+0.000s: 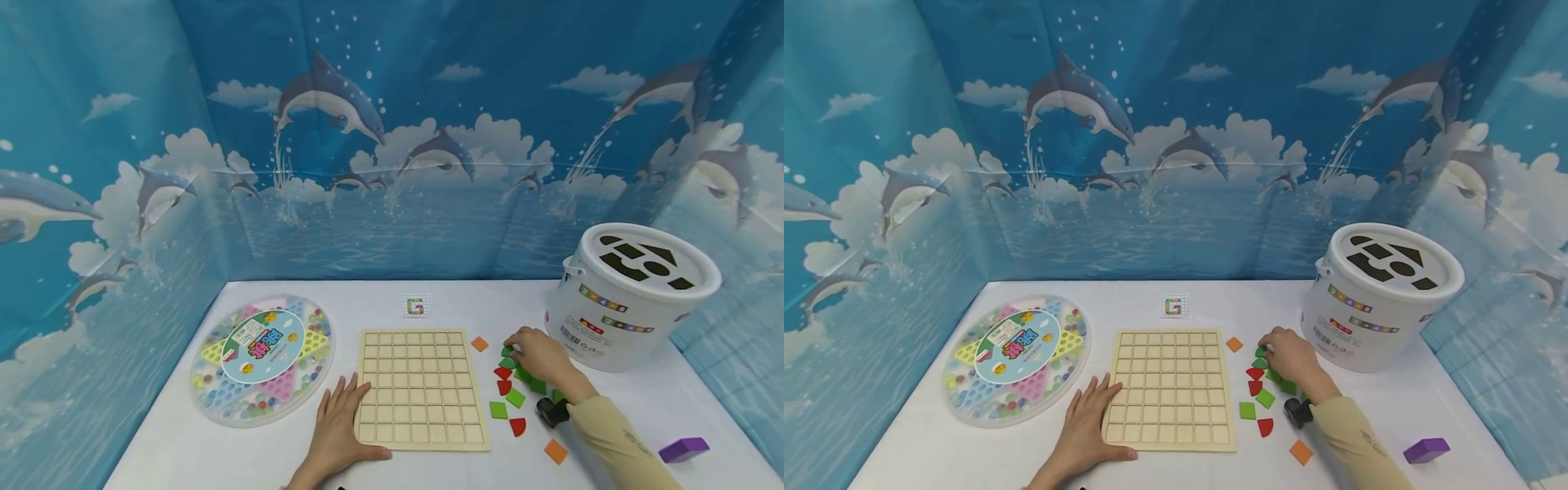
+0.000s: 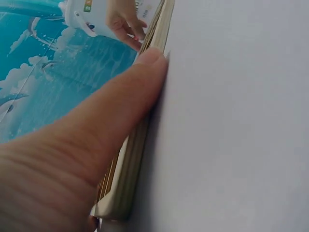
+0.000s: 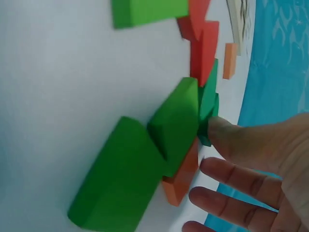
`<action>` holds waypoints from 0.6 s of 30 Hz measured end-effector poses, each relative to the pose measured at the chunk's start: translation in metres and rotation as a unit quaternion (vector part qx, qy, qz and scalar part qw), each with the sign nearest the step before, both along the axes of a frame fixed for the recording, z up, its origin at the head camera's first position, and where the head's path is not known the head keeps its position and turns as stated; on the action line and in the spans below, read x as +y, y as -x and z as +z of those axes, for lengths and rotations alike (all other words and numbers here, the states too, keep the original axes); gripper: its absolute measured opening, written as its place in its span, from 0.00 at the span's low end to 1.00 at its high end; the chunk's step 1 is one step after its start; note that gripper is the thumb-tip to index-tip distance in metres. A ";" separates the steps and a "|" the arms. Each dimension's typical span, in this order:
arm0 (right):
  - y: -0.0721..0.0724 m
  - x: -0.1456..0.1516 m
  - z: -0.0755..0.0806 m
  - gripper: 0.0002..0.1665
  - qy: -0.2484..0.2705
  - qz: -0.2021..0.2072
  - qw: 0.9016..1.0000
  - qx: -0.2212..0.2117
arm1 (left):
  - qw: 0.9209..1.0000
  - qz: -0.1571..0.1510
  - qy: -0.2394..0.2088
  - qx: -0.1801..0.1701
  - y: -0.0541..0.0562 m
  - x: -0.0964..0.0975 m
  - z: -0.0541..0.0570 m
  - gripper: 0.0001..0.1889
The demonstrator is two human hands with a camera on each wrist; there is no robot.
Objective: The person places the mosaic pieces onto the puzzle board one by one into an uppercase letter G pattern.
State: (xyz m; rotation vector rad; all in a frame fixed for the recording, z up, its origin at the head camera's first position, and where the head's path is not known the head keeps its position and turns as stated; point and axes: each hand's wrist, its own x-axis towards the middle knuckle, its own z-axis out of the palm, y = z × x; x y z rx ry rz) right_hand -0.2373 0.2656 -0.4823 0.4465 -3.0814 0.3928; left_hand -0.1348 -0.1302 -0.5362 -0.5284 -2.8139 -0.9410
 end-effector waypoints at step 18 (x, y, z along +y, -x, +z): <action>0.006 0.000 0.004 0.08 0.079 -0.026 0.996 -0.030 | 1.000 -0.010 0.021 -0.012 0.002 -0.003 0.001 0.60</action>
